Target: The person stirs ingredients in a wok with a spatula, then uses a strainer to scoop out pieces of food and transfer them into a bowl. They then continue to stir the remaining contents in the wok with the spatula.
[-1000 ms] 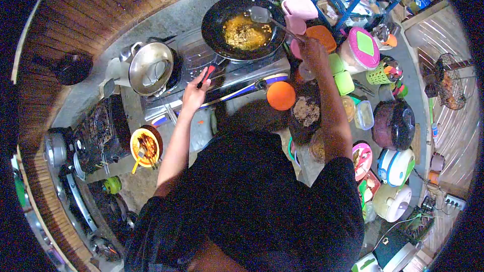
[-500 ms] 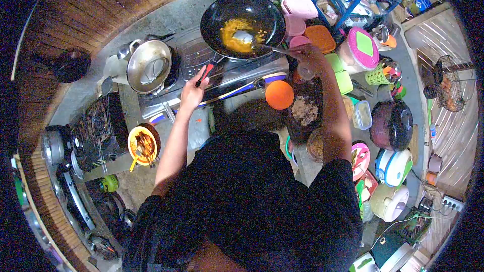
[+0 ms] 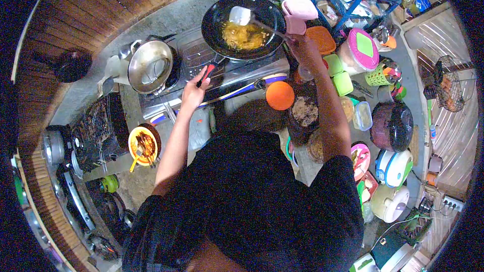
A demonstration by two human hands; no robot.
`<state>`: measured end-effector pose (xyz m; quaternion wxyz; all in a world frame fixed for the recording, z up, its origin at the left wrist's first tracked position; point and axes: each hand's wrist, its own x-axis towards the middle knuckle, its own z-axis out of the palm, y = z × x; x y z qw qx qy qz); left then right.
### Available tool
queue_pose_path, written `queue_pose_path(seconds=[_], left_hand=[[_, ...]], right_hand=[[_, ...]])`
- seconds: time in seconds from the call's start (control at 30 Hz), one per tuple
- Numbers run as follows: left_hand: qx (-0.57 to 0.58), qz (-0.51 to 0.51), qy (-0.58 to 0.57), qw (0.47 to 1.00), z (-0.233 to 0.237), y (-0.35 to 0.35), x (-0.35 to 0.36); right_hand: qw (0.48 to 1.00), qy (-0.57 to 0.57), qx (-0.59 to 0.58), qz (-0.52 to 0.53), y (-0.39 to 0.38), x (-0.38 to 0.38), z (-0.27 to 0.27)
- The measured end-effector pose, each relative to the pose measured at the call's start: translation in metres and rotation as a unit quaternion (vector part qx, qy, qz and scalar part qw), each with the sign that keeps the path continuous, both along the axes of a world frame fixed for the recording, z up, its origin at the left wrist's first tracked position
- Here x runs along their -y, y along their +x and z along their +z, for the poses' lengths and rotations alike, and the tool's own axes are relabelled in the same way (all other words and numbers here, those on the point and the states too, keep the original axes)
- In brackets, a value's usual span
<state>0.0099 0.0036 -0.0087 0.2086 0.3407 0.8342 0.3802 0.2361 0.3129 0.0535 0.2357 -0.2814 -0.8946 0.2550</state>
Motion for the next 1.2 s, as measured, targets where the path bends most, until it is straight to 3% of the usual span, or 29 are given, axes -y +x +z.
queue_pose_path(seconds=[0.07, 0.13, 0.3, 0.4, 0.47, 0.6, 0.67, 0.77, 0.9, 1.0, 1.07, 1.1, 1.17, 1.2], left_hand=[[-0.017, -0.002, 0.013, 1.0, 0.002, 0.0, 0.0], [0.033, -0.001, -0.044, 0.998, 0.016, 0.001, -0.002], [0.042, 0.0, -0.046, 0.998, 0.011, 0.0, -0.002], [0.018, -0.006, -0.015, 1.0, 0.001, -0.002, -0.001], [-0.006, -0.009, 0.015, 1.0, -0.008, -0.004, -0.001], [0.01, -0.007, -0.004, 1.0, -0.007, -0.004, -0.001], [0.012, -0.007, -0.014, 1.0, -0.002, -0.003, -0.001], [-0.003, -0.006, -0.009, 1.0, 0.002, -0.001, 0.0], [0.018, -0.001, -0.036, 0.999, 0.008, 0.0, 0.0], [0.007, -0.001, -0.032, 0.999, 0.003, -0.001, 0.0], [-0.002, -0.004, -0.021, 1.0, 0.001, -0.001, 0.0], [0.004, -0.002, -0.032, 0.999, 0.002, -0.001, 0.0], [0.009, 0.001, -0.043, 0.999, 0.002, -0.001, 0.0], [-0.001, 0.001, -0.034, 0.999, -0.001, -0.001, 0.0]], right_hand=[[0.985, 0.123, 0.106, -0.065, -0.002, 0.001, 0.01], [0.98, 0.141, 0.117, -0.073, -0.004, -0.002, 0.008], [0.969, 0.17, 0.15, -0.098, -0.011, -0.017, -0.011], [0.979, 0.115, 0.148, -0.081, -0.018, -0.022, -0.028], [0.992, 0.107, 0.065, -0.011, -0.018, -0.023, -0.037], [0.992, 0.034, 0.123, -0.01, -0.022, -0.008, -0.019], [0.985, -0.015, 0.163, 0.059, -0.021, -0.009, -0.019], [0.977, -0.085, 0.155, 0.12, -0.018, -0.003, -0.005], [0.977, -0.14, 0.105, 0.121, -0.01, -0.009, -0.017], [0.989, -0.075, 0.116, 0.059, -0.004, -0.01, -0.02], [0.998, -0.024, -0.017, 0.047, 0.0, 0.004, 0.001], [0.998, -0.024, -0.017, 0.047, 0.001, 0.003, 0.007], [0.991, 0.022, 0.116, -0.056, 0.002, 0.003, 0.013], [0.992, 0.022, 0.115, -0.056, 0.003, 0.0, 0.012]])
